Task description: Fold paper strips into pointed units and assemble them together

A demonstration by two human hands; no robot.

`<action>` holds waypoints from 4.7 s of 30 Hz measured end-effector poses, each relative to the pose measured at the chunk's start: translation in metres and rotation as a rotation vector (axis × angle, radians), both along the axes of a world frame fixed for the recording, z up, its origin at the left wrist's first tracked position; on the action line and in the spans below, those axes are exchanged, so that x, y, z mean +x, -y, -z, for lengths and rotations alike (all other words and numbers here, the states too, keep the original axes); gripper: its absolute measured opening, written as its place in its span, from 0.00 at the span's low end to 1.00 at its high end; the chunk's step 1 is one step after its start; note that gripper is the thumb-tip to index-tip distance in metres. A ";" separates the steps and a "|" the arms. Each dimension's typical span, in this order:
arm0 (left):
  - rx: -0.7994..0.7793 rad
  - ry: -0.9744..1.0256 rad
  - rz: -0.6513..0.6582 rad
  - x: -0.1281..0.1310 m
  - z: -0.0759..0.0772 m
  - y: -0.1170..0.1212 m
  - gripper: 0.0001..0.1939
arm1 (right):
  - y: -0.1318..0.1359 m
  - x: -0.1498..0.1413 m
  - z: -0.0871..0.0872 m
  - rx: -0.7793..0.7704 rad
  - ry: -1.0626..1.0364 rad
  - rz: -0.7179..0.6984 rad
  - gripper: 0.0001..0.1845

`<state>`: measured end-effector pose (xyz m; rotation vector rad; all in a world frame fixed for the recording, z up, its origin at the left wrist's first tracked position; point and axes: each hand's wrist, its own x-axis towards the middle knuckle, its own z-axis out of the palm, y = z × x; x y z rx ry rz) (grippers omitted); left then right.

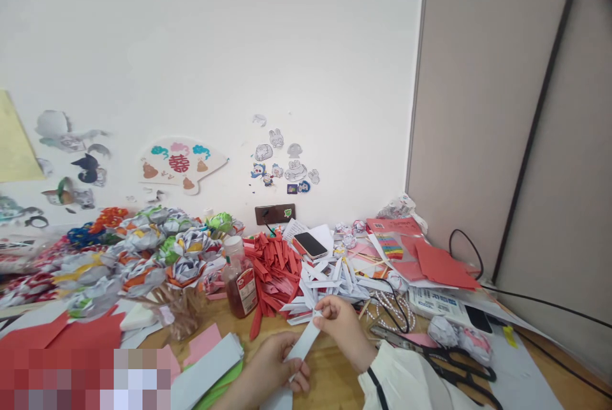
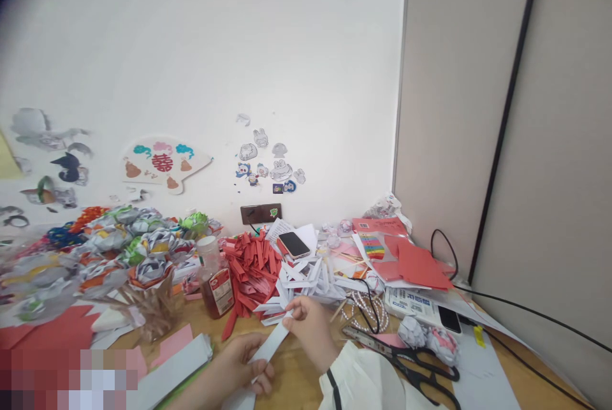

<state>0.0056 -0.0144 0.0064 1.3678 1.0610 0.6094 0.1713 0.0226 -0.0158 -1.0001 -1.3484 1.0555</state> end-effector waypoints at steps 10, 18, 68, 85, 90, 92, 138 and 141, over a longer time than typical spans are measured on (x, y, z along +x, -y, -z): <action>0.010 -0.010 -0.143 -0.002 0.006 -0.008 0.23 | -0.005 0.006 0.000 0.026 -0.052 0.037 0.08; 0.108 0.065 -0.257 -0.005 0.002 -0.012 0.24 | -0.015 0.012 0.007 0.033 -0.135 0.070 0.10; 0.342 0.083 -0.350 -0.001 0.005 -0.014 0.23 | 0.020 -0.019 0.002 0.008 0.050 -0.249 0.15; 0.320 0.068 -0.400 -0.002 0.010 -0.017 0.24 | 0.021 -0.022 0.002 -0.026 -0.002 -0.262 0.14; 0.298 0.107 -0.406 -0.003 0.010 -0.018 0.24 | 0.021 -0.021 0.005 -0.022 -0.010 -0.265 0.14; 0.298 0.120 -0.403 -0.003 0.009 -0.016 0.23 | 0.021 -0.021 0.005 -0.019 -0.008 -0.256 0.14; 0.439 -0.067 -0.447 0.001 0.003 -0.009 0.21 | 0.031 -0.026 -0.003 -0.130 -0.001 -0.469 0.18; 0.362 -0.057 -0.358 0.000 0.009 -0.013 0.23 | 0.031 -0.025 -0.004 -0.131 0.023 -0.464 0.18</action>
